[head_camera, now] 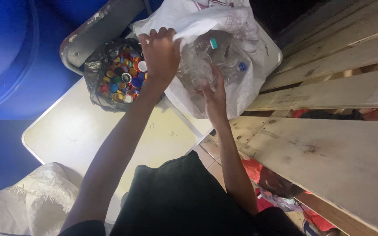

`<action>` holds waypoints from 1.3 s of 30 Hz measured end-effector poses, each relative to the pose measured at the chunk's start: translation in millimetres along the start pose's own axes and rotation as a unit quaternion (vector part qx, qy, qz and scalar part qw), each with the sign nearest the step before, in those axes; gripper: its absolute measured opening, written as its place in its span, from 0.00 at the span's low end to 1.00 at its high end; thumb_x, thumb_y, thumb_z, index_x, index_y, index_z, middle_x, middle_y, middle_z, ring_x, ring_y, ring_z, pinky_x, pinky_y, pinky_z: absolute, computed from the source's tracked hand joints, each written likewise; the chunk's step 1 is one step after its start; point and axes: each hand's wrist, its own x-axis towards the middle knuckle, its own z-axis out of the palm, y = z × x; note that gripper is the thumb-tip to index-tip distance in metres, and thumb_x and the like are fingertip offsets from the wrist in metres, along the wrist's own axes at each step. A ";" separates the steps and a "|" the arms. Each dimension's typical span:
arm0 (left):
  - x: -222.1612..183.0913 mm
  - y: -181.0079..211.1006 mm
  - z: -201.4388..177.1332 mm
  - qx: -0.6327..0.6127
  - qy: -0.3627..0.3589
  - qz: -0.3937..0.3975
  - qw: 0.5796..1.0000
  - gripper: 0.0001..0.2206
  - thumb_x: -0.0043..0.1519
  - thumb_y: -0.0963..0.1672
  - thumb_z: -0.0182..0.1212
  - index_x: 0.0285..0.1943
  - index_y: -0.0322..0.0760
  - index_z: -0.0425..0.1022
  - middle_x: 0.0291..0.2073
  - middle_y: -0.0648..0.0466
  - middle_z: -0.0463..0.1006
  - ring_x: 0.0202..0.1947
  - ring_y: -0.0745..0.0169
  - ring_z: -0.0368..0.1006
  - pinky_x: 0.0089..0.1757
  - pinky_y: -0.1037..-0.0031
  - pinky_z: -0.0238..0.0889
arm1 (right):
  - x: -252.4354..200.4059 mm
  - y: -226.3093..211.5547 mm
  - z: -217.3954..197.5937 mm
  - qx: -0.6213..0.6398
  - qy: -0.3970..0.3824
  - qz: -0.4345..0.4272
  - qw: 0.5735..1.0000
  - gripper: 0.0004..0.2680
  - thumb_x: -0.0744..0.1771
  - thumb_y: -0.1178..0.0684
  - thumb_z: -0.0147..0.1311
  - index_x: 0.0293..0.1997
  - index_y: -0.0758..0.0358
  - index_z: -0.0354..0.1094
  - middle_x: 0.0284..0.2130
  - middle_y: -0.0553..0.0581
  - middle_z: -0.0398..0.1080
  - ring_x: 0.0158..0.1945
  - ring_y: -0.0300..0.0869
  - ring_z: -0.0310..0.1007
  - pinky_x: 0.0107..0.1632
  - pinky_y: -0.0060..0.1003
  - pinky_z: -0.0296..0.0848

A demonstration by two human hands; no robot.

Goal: The person repeatedly picks up clear plastic bottles from a white sack, removes the caps by hand, and places the caps into a black bag filled with colorful lids. The empty bottles are then placed into a separate white sack. This process is repeated continuously throughout the video.

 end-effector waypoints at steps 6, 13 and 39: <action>6.7 -2.4 -26.3 -0.106 0.131 0.020 0.985 0.06 0.63 0.41 0.63 0.45 0.34 0.78 0.39 0.49 0.77 0.42 0.49 0.70 0.47 0.59 0.57 | 10.8 -7.7 -7.1 0.021 0.078 -0.034 0.996 0.25 0.72 0.45 0.52 0.77 0.63 0.45 0.74 0.61 0.50 0.71 0.47 0.63 0.60 0.43 0.76; 6.8 1.9 -36.8 -0.155 0.140 0.020 0.978 0.04 0.61 0.39 0.63 0.43 0.34 0.77 0.38 0.51 0.76 0.44 0.48 0.71 0.49 0.59 0.58 | 81.1 15.9 16.7 -0.031 0.135 0.021 0.990 0.23 0.69 0.48 0.56 0.72 0.66 0.56 0.53 0.61 0.73 0.42 0.39 0.74 0.38 0.33 0.76; -104.7 -29.9 -70.2 -0.505 0.149 -0.138 0.839 0.08 0.71 0.38 0.55 0.57 0.35 0.76 0.53 0.51 0.80 0.54 0.63 0.77 0.49 0.72 0.71 | -27.1 -2.2 133.3 -0.031 -0.019 -0.137 0.990 0.10 0.72 0.62 0.46 0.61 0.66 0.65 0.57 0.57 0.68 0.59 0.41 0.69 0.66 0.38 0.67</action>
